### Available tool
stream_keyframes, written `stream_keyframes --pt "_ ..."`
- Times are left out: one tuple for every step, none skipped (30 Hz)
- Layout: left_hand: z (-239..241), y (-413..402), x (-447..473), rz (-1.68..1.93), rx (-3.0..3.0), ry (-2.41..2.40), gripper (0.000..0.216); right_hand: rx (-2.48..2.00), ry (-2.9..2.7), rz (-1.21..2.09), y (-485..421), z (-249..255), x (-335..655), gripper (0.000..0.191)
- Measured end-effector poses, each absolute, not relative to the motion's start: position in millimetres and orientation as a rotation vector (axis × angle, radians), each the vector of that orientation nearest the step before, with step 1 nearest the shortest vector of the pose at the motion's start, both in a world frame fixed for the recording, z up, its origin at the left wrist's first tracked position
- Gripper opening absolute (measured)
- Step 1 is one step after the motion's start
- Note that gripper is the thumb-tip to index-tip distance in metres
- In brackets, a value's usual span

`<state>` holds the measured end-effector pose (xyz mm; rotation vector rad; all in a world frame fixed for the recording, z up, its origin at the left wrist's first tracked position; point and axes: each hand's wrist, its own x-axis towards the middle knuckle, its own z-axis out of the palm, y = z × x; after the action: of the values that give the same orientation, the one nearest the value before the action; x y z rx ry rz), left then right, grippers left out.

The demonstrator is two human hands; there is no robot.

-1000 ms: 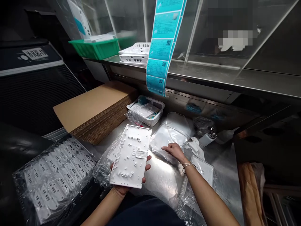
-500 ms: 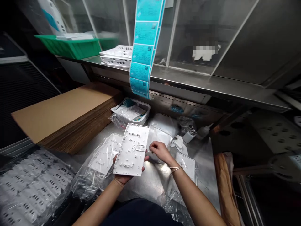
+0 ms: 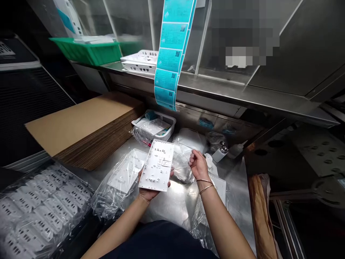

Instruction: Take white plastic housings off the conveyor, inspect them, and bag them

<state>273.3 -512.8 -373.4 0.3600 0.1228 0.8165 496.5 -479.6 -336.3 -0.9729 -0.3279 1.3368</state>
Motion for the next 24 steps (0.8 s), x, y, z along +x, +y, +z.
stream_keyframes --pt "-374 -514 271 0.826 0.363 0.137 0.094 -0.998 -0.309 1.333 -480 -339 494 0.030" --pt "-374 -516 269 0.836 0.366 0.155 0.094 -1.016 -0.299 1.330 -480 -342 493 0.031" --pt "-374 -517 265 0.842 0.371 0.179 0.093 -1.027 -0.293 1.319 -481 -345 492 0.031" --pt "-374 -519 260 0.846 0.379 0.206 0.091 -1.036 -0.292 1.298 -481 -348 491 0.031" --pt "-373 -521 254 0.848 0.383 0.227 0.090 -1.045 -0.294 1.269 -481 -351 491 0.032" --pt "-371 -523 248 0.838 0.391 0.247 0.090 -1.058 -0.300 1.238 -481 -353 490 0.032" --pt "-368 -525 241 0.815 0.415 0.269 0.090 -1.074 -0.315 1.211 -481 -354 488 0.032" --pt "-365 -527 236 0.768 0.468 0.296 0.091 -1.090 -0.340 1.193 -481 -354 486 0.031" --pt "-361 -529 232 0.697 0.558 0.341 0.092 -1.104 -0.378 1.186 -481 -353 483 0.030" --pt "-357 -530 230 0.616 0.679 0.416 0.093 -1.115 -0.429 1.186 -481 -351 480 0.029" --pt "-353 -531 230 0.538 0.815 0.523 0.095 -1.121 -0.486 1.187 -482 -348 478 0.027" --pt "-349 -532 233 0.480 0.927 0.647 0.096 -1.122 -0.536 1.192 -484 -344 475 0.026" --pt "-344 -534 238 0.454 0.979 0.769 0.097 -1.123 -0.618 1.188 -486 -340 472 0.024" --pt "-340 -535 244 0.453 0.955 0.856 0.095 -1.125 -0.760 1.168 -490 -336 470 0.021" --pt "-336 -537 251 0.470 0.858 0.879 0.091 -1.128 -0.961 1.121 -494 -332 469 0.018" --pt "-332 -539 258 0.493 0.713 0.829 0.086 -1.130 -1.200 1.038 -499 -328 467 0.016" --pt "-329 -540 264 0.532 0.552 0.731 0.081 -1.130 -1.436 0.917 -503 -324 465 0.014" --pt "-325 -540 269 0.592 0.397 0.619 0.075 -1.129 -1.631 0.777 -508 -321 462 0.015" --pt "-322 -540 273 0.668 0.264 0.521 0.069 -1.134 -1.743 0.645 -512 -319 458 0.017" --pt "-319 -539 276 0.750 0.157 0.456 0.062 -1.144 -1.770 0.557 -515 -315 452 0.020" --pt "-316 -539 278 0.827 0.080 0.431 0.053 -1.143 -1.777 0.512 -519 -311 445 0.022" --pt "-313 -539 280 0.883 0.029 0.433 0.042 -1.121 -1.817 0.496 -522 -305 436 0.023" --pt "-310 -540 281 0.909 0.001 0.444 0.034 -1.080 -1.901 0.490 -526 -298 427 0.022" --pt "-307 -543 282 0.913 -0.008 0.453 0.030 -1.029 -2.012 0.478 -530 -289 417 0.020"
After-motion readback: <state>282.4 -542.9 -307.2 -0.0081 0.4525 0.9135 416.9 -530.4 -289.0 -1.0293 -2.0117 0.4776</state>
